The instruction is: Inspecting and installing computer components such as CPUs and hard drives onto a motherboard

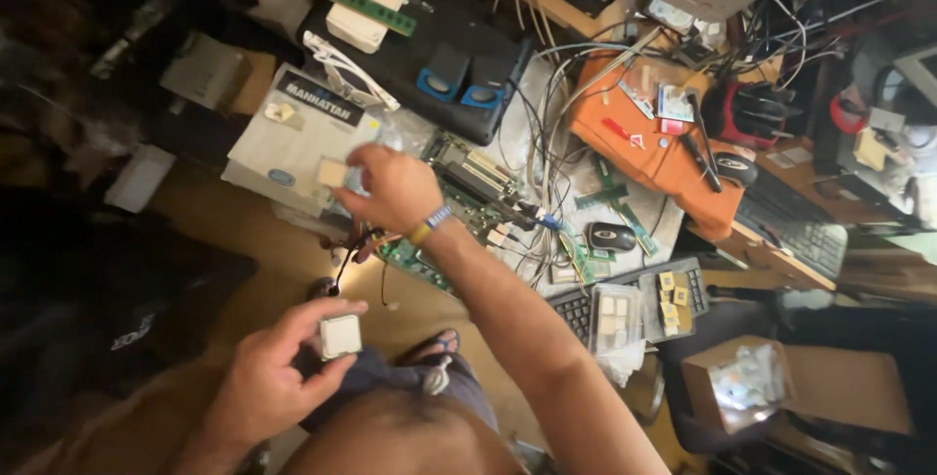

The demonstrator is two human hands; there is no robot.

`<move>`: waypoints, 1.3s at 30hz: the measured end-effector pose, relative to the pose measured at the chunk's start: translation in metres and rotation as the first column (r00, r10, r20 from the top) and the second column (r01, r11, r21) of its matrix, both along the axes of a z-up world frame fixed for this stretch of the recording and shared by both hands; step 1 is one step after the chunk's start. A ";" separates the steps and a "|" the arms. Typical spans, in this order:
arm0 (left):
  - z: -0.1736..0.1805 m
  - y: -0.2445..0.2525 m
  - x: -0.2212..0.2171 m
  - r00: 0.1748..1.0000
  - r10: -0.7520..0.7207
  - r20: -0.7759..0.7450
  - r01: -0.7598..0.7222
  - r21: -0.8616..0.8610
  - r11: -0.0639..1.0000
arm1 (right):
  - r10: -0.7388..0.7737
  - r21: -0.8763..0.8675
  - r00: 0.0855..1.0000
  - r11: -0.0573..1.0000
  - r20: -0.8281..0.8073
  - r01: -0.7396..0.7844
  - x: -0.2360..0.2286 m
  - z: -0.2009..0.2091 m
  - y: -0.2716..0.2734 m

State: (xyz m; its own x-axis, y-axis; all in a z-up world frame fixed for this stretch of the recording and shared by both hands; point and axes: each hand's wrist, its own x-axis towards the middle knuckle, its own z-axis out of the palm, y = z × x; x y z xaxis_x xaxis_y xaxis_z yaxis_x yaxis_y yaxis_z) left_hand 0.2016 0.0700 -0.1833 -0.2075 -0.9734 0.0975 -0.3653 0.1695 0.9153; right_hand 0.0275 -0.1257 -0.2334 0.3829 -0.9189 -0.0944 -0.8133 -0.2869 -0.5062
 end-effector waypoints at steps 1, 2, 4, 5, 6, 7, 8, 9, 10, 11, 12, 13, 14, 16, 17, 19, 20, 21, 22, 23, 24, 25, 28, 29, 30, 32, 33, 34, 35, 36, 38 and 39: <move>-0.003 -0.006 0.014 1.000 0.013 0.025 -0.014 0.008 1.000 | 0.015 0.019 0.998 1.000 -0.059 -0.014 0.016 -0.003 -0.012; -0.007 -0.009 0.028 0.998 0.021 0.051 -0.022 0.021 1.000 | 0.029 0.045 0.993 0.999 -0.115 -0.024 0.031 -0.008 -0.021; -0.015 -0.019 0.049 1.000 0.008 0.014 -0.009 0.063 0.998 | 0.027 0.094 0.986 0.995 -0.163 -0.011 0.042 -0.021 -0.034; -0.017 -0.024 0.056 1.000 0.005 -0.001 -0.005 0.083 0.997 | 0.032 0.122 0.981 0.992 -0.189 -0.009 0.044 -0.026 -0.040; -0.021 -0.030 0.062 1.000 -0.013 -0.016 0.015 0.093 0.996 | 0.016 0.132 0.979 0.991 -0.204 0.011 0.042 -0.034 -0.041; -0.023 -0.035 0.066 1.000 -0.007 0.001 0.006 0.123 0.992 | 0.020 0.097 0.986 0.995 -0.165 -0.004 0.037 -0.040 -0.042; -0.025 -0.041 0.068 1.000 -0.009 0.021 0.006 0.150 0.989 | 0.016 0.057 0.992 0.998 -0.125 -0.009 0.030 -0.045 -0.042; -0.027 -0.046 0.069 0.999 -0.036 0.008 0.034 0.157 0.987 | -0.009 0.064 0.990 0.998 -0.138 0.018 0.018 -0.038 -0.033; -0.029 -0.051 0.069 0.994 -0.074 -0.074 0.085 0.153 0.985 | -0.035 -0.054 0.999 0.998 -0.041 0.033 0.006 -0.031 -0.023; -0.031 -0.056 0.069 0.981 -0.111 -0.156 0.134 0.146 0.980 | -0.046 -0.172 0.997 0.984 0.055 0.055 -0.005 -0.023 -0.013; -0.035 -0.060 0.067 0.977 -0.131 -0.167 0.157 0.151 0.976 | -0.068 -0.165 0.997 0.983 0.044 0.075 -0.017 -0.007 0.006; -0.038 -0.064 0.065 0.965 -0.184 -0.188 0.215 0.161 0.963 | -0.065 -0.155 0.991 0.984 0.116 0.083 -0.028 0.009 0.026; -0.040 -0.067 0.062 0.951 -0.230 -0.206 0.267 0.171 0.948 | -0.058 -0.145 0.980 0.986 0.191 0.086 -0.039 0.027 0.045; -0.047 -0.067 0.051 0.932 -0.280 -0.228 0.326 0.196 0.925 | -0.002 -0.147 0.964 0.988 0.264 0.043 -0.045 0.033 0.091; -0.051 -0.068 0.045 0.917 -0.317 -0.244 0.369 0.215 0.904 | 0.069 -0.162 0.937 0.987 0.342 -0.013 -0.047 0.036 0.114; -0.055 -0.071 0.032 0.898 -0.401 -0.182 0.439 0.300 0.847 | 0.045 -0.089 0.936 0.996 0.349 -0.014 -0.052 0.032 0.150; -0.057 -0.072 0.026 0.880 -0.461 -0.116 0.468 0.376 0.800 | 0.055 -0.027 0.931 0.998 0.361 -0.049 -0.053 0.030 0.166; -0.061 -0.074 0.019 0.873 -0.473 -0.117 0.479 0.386 0.788 | 0.037 -0.017 0.930 0.999 0.366 -0.033 -0.056 0.029 0.174; -0.064 -0.074 0.013 0.826 -0.545 -0.143 0.549 0.424 0.720 | 0.047 -0.014 0.928 0.999 0.370 -0.046 -0.058 0.028 0.182; -0.067 -0.074 0.007 0.772 -0.611 -0.175 0.613 0.458 0.644 | 0.058 -0.011 0.925 0.998 0.375 -0.058 -0.059 0.026 0.190; -0.068 -0.074 0.001 0.767 -0.618 -0.173 0.615 0.472 0.631 | 0.043 -0.001 0.921 0.999 0.386 -0.046 -0.061 0.022 0.195; -0.069 -0.075 -0.004 0.718 -0.682 -0.137 0.647 0.493 0.581 | 0.055 0.004 0.922 0.998 0.384 -0.062 -0.064 0.018 0.200; -0.067 -0.079 -0.019 0.595 -0.803 -0.044 0.679 0.561 0.473 | 0.077 0.025 0.926 0.995 0.370 -0.092 -0.072 0.008 0.208; -0.065 -0.081 -0.023 0.528 -0.849 0.012 0.676 0.599 0.429 | 0.101 0.036 0.931 0.992 0.350 -0.121 -0.073 0.006 0.210; -0.064 -0.081 -0.027 0.523 -0.852 0.013 0.673 0.607 0.423 | 0.094 0.039 0.929 0.993 0.359 -0.115 -0.075 0.004 0.210; -0.060 -0.082 -0.034 0.409 -0.909 0.086 0.694 0.617 0.371 | 0.130 0.001 0.934 0.990 0.332 -0.139 -0.078 0.002 0.209; -0.058 -0.083 -0.036 0.403 -0.911 0.087 0.692 0.622 0.366 | 0.125 0.002 0.933 0.991 0.337 -0.133 -0.079 0.001 0.210; -0.055 -0.085 -0.039 0.383 -0.920 0.089 0.689 0.636 0.348 | 0.136 -0.009 0.933 0.990 0.333 -0.141 -0.080 0.001 0.209; -0.052 -0.087 -0.042 0.361 -0.928 0.090 0.685 0.650 0.330 | 0.148 -0.020 0.933 0.989 0.328 -0.150 -0.081 0.001 0.209; -0.055 -0.086 -0.042 0.360 -0.929 0.090 0.686 0.649 0.329 | 0.146 -0.020 0.934 0.989 0.326 -0.148 -0.080 0.002 0.208; -0.059 -0.084 -0.040 0.354 -0.932 0.073 0.691 0.652 0.314 | 0.174 -0.079 0.926 0.984 0.334 -0.157 -0.078 0.005 0.205; -0.061 -0.083 -0.039 0.356 -0.932 0.073 0.691 0.651 0.315 | 0.176 -0.079 0.926 0.984 0.333 -0.158 -0.076 0.006 0.204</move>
